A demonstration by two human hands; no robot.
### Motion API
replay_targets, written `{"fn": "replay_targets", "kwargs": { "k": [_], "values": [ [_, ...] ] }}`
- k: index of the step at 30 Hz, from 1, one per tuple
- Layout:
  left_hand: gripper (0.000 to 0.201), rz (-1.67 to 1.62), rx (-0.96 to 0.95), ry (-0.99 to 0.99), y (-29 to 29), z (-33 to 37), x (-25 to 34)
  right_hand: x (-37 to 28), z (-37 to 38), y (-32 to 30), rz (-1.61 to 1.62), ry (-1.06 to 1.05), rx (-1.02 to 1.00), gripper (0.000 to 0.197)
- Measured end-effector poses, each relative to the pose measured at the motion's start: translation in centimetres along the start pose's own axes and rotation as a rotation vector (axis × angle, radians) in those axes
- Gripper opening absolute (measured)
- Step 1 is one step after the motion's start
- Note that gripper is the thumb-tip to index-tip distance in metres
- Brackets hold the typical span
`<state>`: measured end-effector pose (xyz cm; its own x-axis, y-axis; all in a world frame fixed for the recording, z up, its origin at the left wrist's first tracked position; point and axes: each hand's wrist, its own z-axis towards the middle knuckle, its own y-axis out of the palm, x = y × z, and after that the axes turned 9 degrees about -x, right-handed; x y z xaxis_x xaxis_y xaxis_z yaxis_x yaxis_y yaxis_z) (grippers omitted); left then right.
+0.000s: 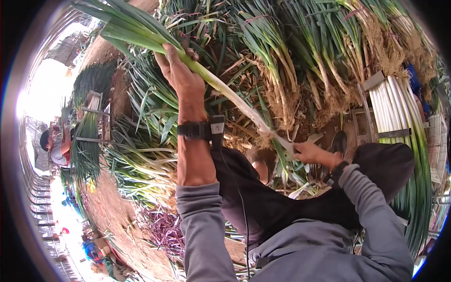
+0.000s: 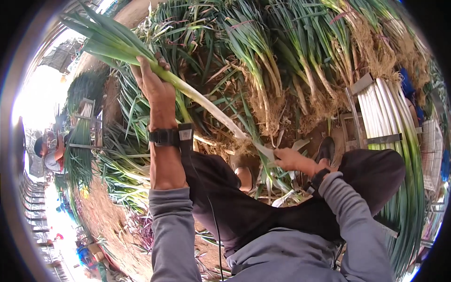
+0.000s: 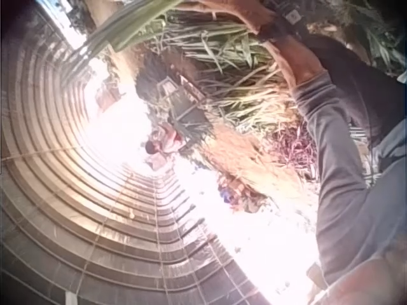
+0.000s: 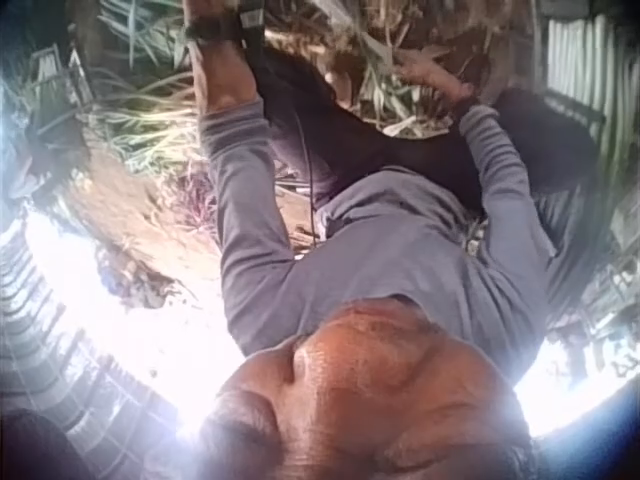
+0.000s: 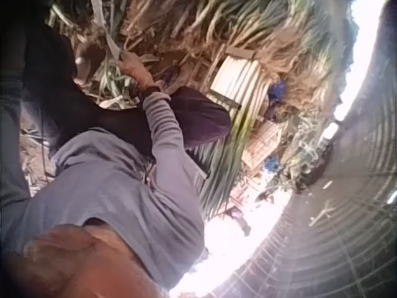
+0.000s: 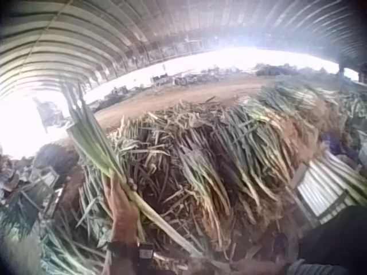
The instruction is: Cleaning and peeling large green onions and arranging them into bundles in an agricultural facility.
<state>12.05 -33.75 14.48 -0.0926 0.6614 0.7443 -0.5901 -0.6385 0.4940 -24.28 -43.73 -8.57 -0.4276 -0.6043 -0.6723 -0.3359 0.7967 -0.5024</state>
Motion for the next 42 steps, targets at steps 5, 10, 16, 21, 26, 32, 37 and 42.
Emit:
{"fn": "replay_targets", "kwargs": {
  "k": [5, 10, 16, 21, 26, 32, 37, 42],
  "values": [
    [0.035, 0.038, 0.014, -0.024, 1.7, -1.5, 0.8, -5.6, 0.2, -4.5, 0.055, -0.242, 0.517, 0.027],
    [0.044, 0.02, 0.009, -0.05, 5.3, -3.4, 0.3, -15.4, 0.8, -11.7, 0.112, -0.519, 0.834, 0.028],
    [0.066, 0.013, -0.009, -0.068, 7.5, -5.3, -1.6, -18.1, 2.0, -12.8, 0.215, -0.666, 0.935, 0.022],
    [0.072, -0.042, -0.03, -0.056, 7.4, -5.7, -2.8, -17.5, 1.9, -13.2, 0.379, -0.566, 0.763, 0.016],
    [0.066, -0.048, -0.058, -0.029, 8.1, -5.6, -3.6, -16.5, 1.7, -13.0, 0.421, -0.56, 0.653, 0.015],
    [0.067, -0.099, -0.052, -0.031, 8.9, -5.9, -4.0, -16.7, 1.5, -13.5, 0.43, -0.65, 0.818, 0.021],
    [0.062, -0.074, -0.078, -0.033, 9.5, -6.2, -4.4, -16.7, 0.7, -14.1, 0.376, -0.55, 0.788, 0.021],
    [0.061, -0.035, -0.074, -0.045, 9.6, -6.6, -4.6, -16.7, 0.2, -14.8, 0.551, -0.497, 0.675, 0.014]
  ]
}}
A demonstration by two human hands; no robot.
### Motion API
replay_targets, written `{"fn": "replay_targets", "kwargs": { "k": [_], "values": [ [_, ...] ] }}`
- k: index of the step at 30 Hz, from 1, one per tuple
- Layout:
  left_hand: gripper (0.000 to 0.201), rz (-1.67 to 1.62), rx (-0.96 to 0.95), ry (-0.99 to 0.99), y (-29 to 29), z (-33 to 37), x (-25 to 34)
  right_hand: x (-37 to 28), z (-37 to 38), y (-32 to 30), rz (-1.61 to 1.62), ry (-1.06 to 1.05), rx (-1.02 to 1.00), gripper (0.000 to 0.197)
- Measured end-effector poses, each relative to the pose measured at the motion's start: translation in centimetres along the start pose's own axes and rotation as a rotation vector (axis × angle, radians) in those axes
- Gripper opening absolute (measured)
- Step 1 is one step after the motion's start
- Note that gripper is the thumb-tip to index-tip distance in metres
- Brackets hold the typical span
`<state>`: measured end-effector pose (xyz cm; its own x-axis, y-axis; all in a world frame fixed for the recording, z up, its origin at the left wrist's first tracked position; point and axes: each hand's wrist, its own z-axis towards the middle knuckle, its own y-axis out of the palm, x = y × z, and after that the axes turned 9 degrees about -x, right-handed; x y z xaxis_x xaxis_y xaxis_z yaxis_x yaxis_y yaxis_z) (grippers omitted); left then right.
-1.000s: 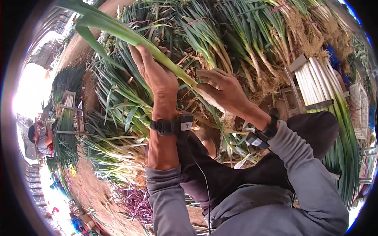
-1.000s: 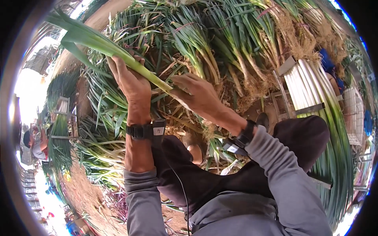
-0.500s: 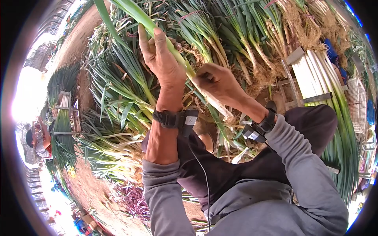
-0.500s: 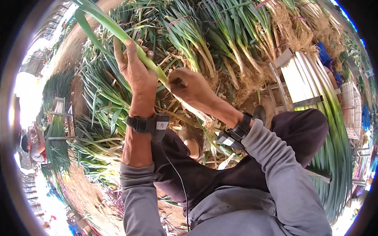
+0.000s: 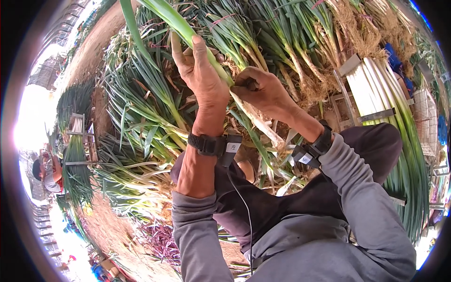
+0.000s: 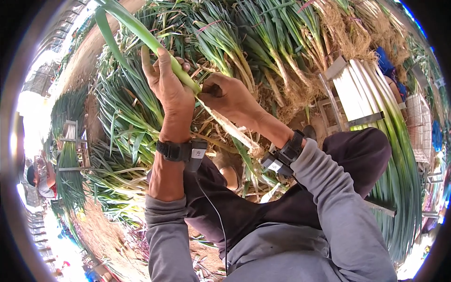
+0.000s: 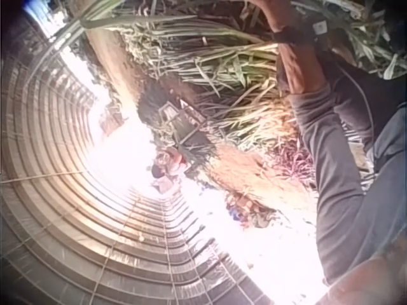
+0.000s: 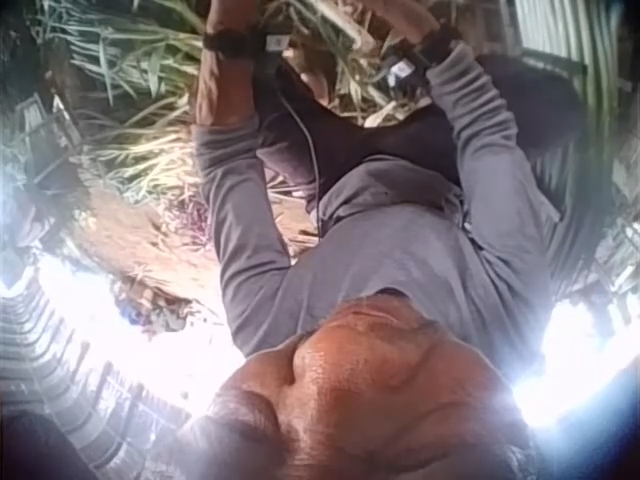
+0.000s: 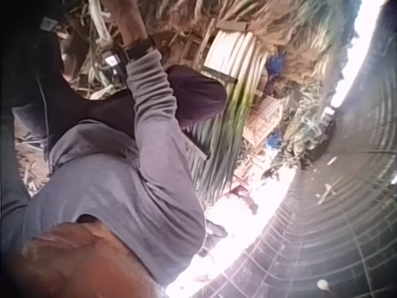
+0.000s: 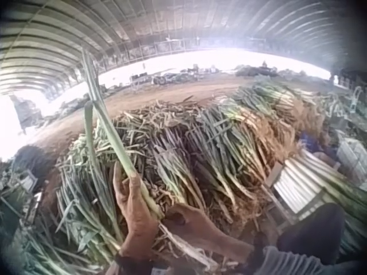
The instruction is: Cleaning and peeling large green onions and arranging them into bundles in an agricultural facility.
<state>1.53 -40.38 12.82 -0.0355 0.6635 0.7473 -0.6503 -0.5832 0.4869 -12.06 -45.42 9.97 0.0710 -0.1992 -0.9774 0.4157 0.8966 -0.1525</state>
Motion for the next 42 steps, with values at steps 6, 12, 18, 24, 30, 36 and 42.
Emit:
{"fn": "replay_targets", "kwargs": {
  "k": [6, 12, 18, 24, 30, 36, 42],
  "values": [
    [0.057, -0.025, -0.037, -0.021, -0.3, -0.1, -0.2, 0.4, -0.1, -0.1, 0.015, -0.016, -0.02, 0.019],
    [0.061, 0.031, -0.01, 0.015, -0.6, 0.1, -0.5, 1.1, 0.2, 0.9, -0.206, -0.196, 0.096, 0.02],
    [0.065, 0.092, 0.031, 0.048, -0.4, 0.2, 0.6, 1.2, 0.2, 1.0, -0.484, -0.209, 0.136, 0.021],
    [0.062, 0.12, 0.031, 0.077, -2.4, 1.4, 2.9, -1.1, -3.1, -0.2, 0.261, 0.006, -0.011, 0.02],
    [0.067, 0.203, 0.083, 0.138, -4.0, 3.4, 4.4, 0.2, -5.4, -0.9, 0.132, 0.203, -0.254, 0.018],
    [0.061, 0.213, 0.119, 0.19, -6.6, 4.8, 5.0, 6.4, -9.8, -0.5, -0.151, 0.348, -0.425, 0.011],
    [0.055, 0.171, 0.119, 0.109, -7.5, 4.4, 4.6, 14.2, -12.4, 0.5, -0.66, 0.432, -0.45, 0.026]
  ]
}}
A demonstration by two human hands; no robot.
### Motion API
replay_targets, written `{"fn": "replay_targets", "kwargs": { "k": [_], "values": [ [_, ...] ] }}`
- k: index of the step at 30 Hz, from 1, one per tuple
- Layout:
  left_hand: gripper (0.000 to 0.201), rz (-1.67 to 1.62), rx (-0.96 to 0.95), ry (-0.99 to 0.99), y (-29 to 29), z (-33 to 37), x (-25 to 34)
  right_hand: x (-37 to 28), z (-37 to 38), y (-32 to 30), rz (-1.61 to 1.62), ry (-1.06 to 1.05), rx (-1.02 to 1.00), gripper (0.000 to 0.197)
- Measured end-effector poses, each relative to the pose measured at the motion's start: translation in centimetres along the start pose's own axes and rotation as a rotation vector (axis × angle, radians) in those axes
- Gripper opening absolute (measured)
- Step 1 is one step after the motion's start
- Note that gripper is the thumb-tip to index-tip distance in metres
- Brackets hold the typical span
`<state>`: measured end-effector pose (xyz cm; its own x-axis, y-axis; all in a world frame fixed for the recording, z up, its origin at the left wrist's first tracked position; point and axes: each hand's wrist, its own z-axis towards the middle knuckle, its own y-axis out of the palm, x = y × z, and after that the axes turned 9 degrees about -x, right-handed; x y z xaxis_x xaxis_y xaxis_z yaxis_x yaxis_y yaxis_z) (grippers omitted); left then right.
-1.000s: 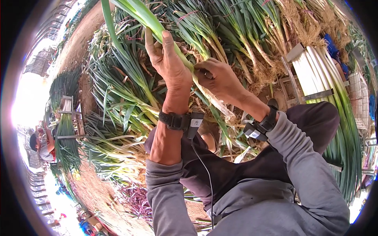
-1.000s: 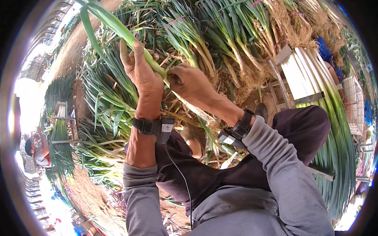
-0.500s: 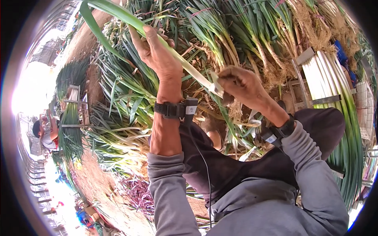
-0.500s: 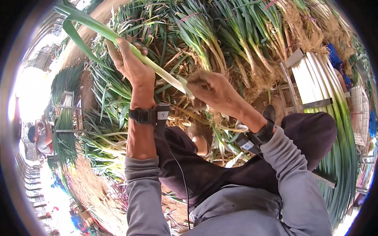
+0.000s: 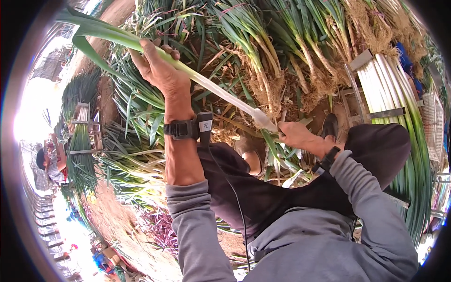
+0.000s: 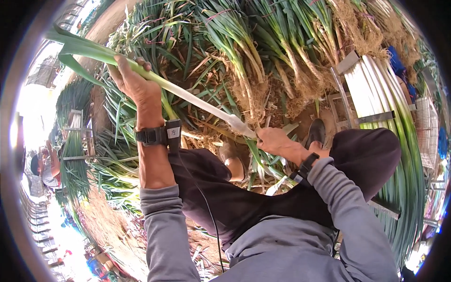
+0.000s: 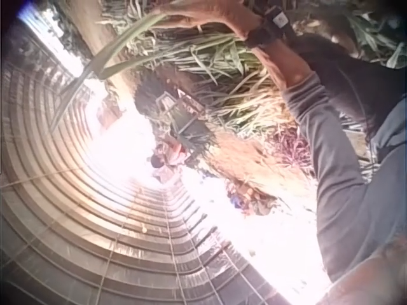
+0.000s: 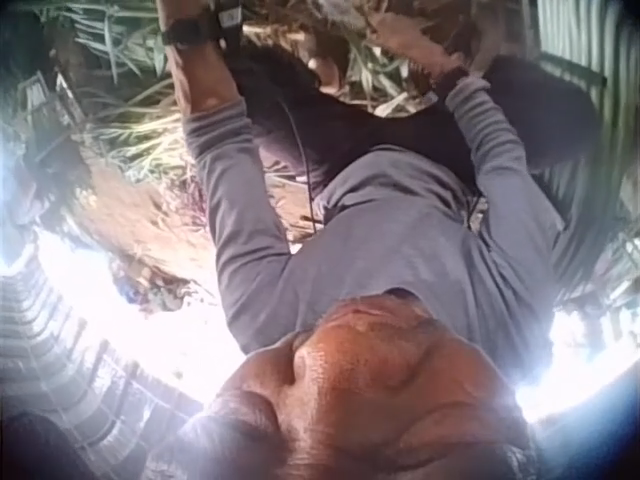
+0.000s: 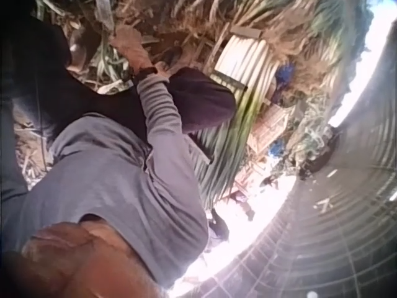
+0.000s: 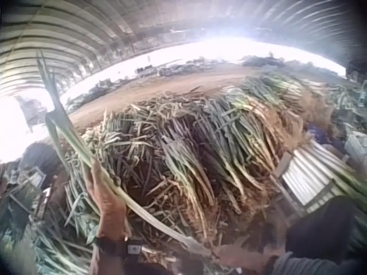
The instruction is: Cleaning and peeling large green onions and arranging them into bundles in an agricultural facility.
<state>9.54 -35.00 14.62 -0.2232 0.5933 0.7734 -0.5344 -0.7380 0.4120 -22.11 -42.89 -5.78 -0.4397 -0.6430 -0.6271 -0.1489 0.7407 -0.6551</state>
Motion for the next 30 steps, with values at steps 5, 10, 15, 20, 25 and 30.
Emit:
{"fn": "replay_targets", "kwargs": {
  "k": [5, 10, 15, 20, 25, 30],
  "values": [
    [0.05, 0.029, -0.012, -0.044, 0.1, -1.6, 0.1, -0.4, -1.1, 0.4, -0.197, 0.103, -0.106, 0.028],
    [0.052, 0.019, 0.042, -0.08, -0.1, -1.9, 0.1, 1.2, -1.1, 1.7, -0.321, 0.136, -0.104, 0.023],
    [0.049, 0.065, 0.082, -0.048, -1.3, -1.8, 1.7, 2.6, -1.8, 2.5, -0.331, 0.073, 0.027, 0.017],
    [0.048, 0.143, 0.167, 0.07, -3.5, 0.7, 4.2, 9.2, -4.1, 3.4, -0.564, 0.145, -0.295, 0.019],
    [0.045, 0.127, 0.3, 0.077, -6.9, 1.5, 4.7, 1.0, -0.7, -3.1, 0.349, -0.14, 0.328, 0.035],
    [0.047, 0.056, 0.378, 0.01, -9.0, 2.3, 3.8, -9.9, 1.7, -7.2, 0.182, -0.635, 0.492, 0.042]
  ]
}}
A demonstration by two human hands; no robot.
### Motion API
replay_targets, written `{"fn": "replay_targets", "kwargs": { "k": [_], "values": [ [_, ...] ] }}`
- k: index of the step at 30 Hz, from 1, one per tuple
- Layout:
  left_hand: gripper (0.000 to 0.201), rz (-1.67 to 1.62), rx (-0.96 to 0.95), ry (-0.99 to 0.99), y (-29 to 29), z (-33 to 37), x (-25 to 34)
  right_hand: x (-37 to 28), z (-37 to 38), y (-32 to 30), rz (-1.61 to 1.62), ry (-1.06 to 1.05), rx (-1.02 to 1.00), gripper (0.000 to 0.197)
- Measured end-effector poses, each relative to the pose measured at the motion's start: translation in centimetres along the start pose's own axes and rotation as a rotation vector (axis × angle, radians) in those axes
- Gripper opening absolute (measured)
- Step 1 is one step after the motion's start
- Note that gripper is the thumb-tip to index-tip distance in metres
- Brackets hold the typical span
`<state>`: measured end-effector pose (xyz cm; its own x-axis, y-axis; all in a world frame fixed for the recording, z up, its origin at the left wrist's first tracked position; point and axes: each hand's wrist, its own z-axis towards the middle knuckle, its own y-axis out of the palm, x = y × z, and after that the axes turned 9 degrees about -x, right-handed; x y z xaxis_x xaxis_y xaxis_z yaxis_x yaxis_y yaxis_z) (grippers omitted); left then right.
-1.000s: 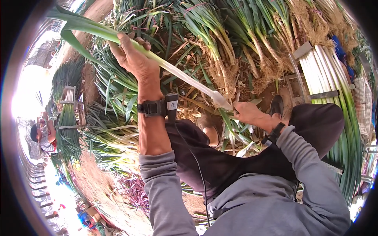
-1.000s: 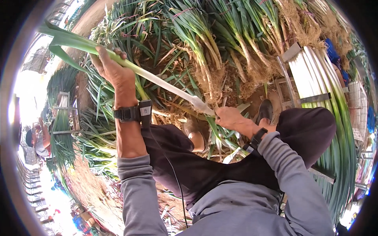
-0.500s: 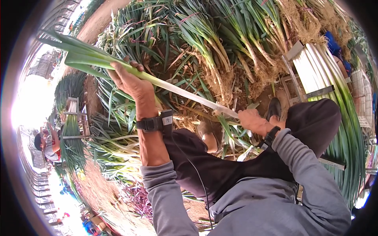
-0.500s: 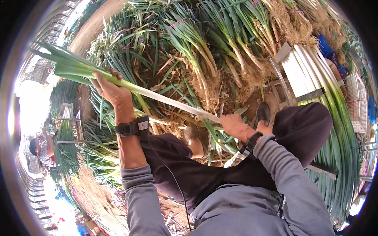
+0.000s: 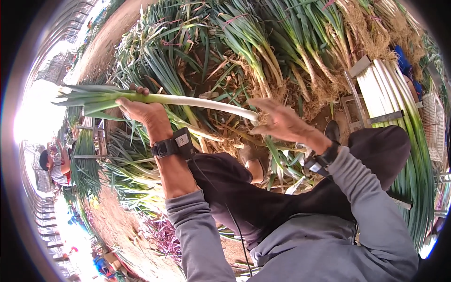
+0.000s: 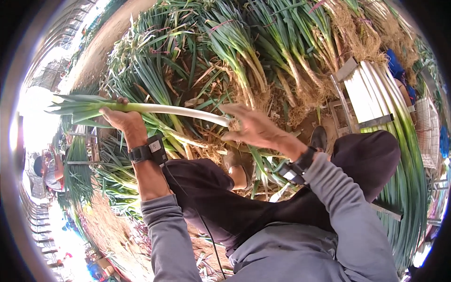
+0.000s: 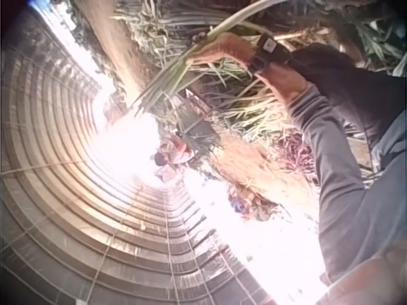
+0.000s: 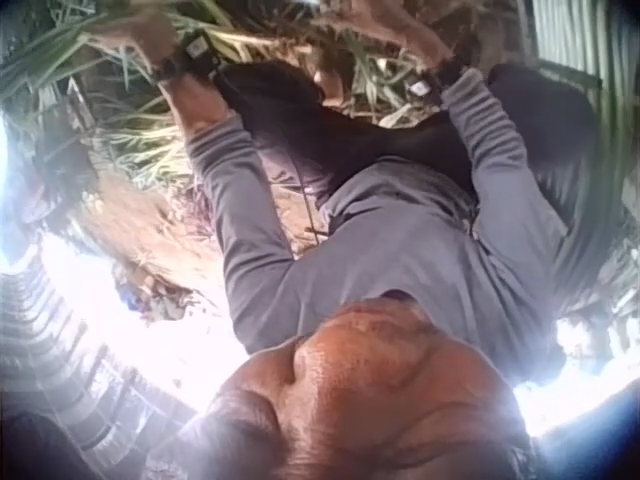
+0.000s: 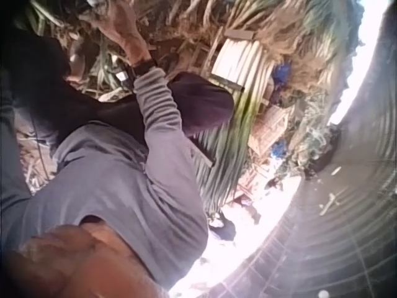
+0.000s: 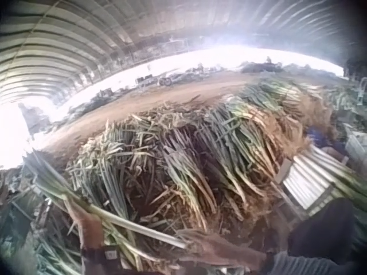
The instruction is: Cleaning and peeling large green onions and arranging them into bundles in an agricultural facility.
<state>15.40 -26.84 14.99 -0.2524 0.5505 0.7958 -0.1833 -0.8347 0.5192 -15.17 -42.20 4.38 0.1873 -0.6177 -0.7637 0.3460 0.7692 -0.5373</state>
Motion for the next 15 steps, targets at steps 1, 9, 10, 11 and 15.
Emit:
{"fn": "replay_targets", "kwargs": {
  "k": [1, 9, 10, 11, 15],
  "values": [
    [0.048, -0.036, 0.028, -0.085, -0.2, -0.3, -0.3, -0.3, 0.1, -0.3, -0.001, -0.01, -0.002, 0.042],
    [0.048, -0.222, 0.267, -0.267, -4.0, 2.2, -4.7, -2.6, -3.7, -1.2, 0.408, 0.286, -0.076, 0.023],
    [0.046, -0.209, 0.319, -0.223, -5.0, 2.4, -4.7, -5.2, -2.9, -2.5, 0.582, 0.576, -0.179, 0.025],
    [0.043, -0.229, 0.34, -0.276, -4.9, 2.3, -4.9, -5.5, -3.2, -3.9, 0.54, 0.639, -0.251, 0.025],
    [0.049, -0.136, 0.323, -0.261, -5.1, 2.0, -6.0, -8.6, -3.8, -6.0, 0.352, 0.538, -0.368, 0.018]
  ]
}}
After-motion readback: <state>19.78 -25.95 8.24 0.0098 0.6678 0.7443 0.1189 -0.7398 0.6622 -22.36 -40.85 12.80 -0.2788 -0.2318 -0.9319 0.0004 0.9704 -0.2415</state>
